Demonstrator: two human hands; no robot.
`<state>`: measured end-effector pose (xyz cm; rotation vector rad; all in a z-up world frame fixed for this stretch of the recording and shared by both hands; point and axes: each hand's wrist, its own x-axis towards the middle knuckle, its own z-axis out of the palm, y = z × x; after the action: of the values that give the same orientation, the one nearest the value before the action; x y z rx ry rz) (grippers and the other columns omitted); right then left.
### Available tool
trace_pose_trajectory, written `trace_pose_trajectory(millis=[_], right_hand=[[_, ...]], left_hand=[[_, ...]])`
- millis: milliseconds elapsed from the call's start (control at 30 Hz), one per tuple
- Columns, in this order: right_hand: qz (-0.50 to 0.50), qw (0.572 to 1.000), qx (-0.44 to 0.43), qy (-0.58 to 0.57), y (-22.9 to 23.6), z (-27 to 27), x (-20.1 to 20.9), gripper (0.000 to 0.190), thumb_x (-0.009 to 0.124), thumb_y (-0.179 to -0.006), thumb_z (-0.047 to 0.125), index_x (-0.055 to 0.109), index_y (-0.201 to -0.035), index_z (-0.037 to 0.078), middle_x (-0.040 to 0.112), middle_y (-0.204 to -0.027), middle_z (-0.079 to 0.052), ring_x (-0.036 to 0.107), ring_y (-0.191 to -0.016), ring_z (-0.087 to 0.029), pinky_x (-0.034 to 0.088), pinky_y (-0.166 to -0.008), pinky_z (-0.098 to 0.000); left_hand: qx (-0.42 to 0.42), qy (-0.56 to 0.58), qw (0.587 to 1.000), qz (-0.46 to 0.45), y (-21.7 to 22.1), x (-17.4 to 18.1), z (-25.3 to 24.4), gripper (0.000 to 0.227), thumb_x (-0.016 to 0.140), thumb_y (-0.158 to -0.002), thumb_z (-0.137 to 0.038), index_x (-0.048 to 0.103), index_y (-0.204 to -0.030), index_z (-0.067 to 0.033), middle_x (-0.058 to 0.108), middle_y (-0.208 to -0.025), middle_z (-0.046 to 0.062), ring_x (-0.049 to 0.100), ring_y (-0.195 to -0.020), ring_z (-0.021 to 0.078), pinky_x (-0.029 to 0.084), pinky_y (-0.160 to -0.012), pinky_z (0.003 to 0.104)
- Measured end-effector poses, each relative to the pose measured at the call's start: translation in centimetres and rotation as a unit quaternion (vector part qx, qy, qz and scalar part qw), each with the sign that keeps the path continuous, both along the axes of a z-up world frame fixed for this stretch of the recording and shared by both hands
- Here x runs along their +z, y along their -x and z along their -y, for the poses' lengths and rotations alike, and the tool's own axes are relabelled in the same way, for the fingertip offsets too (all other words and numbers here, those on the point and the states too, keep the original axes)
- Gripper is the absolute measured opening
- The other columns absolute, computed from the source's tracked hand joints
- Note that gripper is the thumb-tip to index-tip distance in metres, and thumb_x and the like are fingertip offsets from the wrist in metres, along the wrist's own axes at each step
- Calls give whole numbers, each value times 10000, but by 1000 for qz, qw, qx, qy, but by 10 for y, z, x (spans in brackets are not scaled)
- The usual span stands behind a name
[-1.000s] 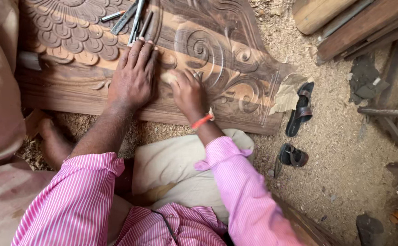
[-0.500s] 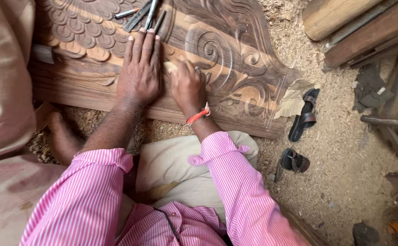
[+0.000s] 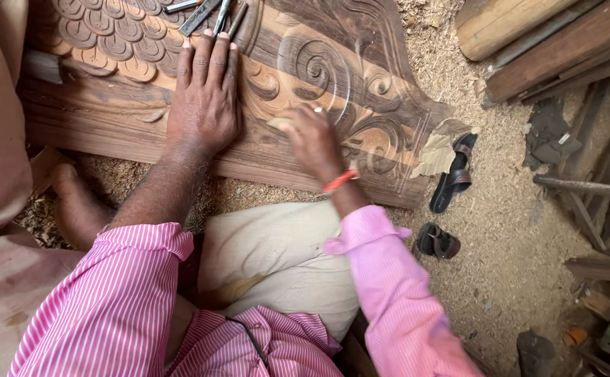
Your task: The person sits on the floor and uses a sanding block to smooth the surface of a carved wooden panel. They systematically rub the sanding block over the intricate floral and scroll patterns, focusing on different sections of the wood.
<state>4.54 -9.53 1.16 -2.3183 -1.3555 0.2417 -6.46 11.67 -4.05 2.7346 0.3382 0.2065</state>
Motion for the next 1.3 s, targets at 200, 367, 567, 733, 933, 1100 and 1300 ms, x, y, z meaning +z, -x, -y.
trace_pose_trajectory(millis=[200,367,567,733,933,1100,1300], right_hand=[[-125,983,13,135,-18,16,25,208,666,-938,103,704,-1142,86,687,-1002,-140,692,-944,-329,536,-844,-426],[-37,994,23,98,-22,22,32,188,689,-921,97,722,-1105,119,718,-1048,-97,687,-997,-299,535,-893,-443],[89,995,11,36,8,18,3,146,710,-944,79,670,-1080,45,673,-1101,-127,619,-1064,-326,540,-908,-451],[185,979,21,82,-3,46,-7,153,703,-956,93,655,-1099,70,671,-1133,-79,630,-1100,-273,548,-890,-416],[190,979,62,48,-11,58,-26,150,688,-962,38,656,-1100,91,671,-1129,-73,620,-1087,-254,555,-868,-383],[199,979,38,30,-12,54,-18,154,657,-1009,34,614,-1145,93,652,-1217,-83,615,-1171,-272,560,-973,-362],[171,983,14,61,-17,63,10,193,679,-946,60,645,-1135,74,645,-1128,-85,594,-1099,-295,489,-964,-440]], left_hand=[[-1,9,1000,9,3,-2,0,624,363,-1058,-160,337,-1636,76,312,-1683,250,212,-1591,379,119,-1299,542],[-1,15,1000,-2,4,-5,1,615,342,-1073,-164,321,-1643,66,305,-1694,249,202,-1592,377,114,-1302,547],[3,2,1000,-1,2,-5,2,609,321,-1075,-153,307,-1655,36,282,-1707,225,179,-1603,361,109,-1311,524],[2,-3,1000,-13,2,-9,1,627,335,-1093,-162,312,-1681,55,286,-1711,240,176,-1619,374,100,-1311,539],[-1,56,998,-1,2,-4,2,607,339,-1119,-174,316,-1672,76,282,-1712,264,169,-1620,391,93,-1316,554],[-1,-5,1000,-27,0,-6,1,617,304,-1096,-172,299,-1676,38,271,-1716,246,157,-1608,376,78,-1314,532],[-6,74,997,-20,-4,-6,-1,614,268,-1081,-206,265,-1650,23,226,-1710,247,138,-1596,389,71,-1294,550]])
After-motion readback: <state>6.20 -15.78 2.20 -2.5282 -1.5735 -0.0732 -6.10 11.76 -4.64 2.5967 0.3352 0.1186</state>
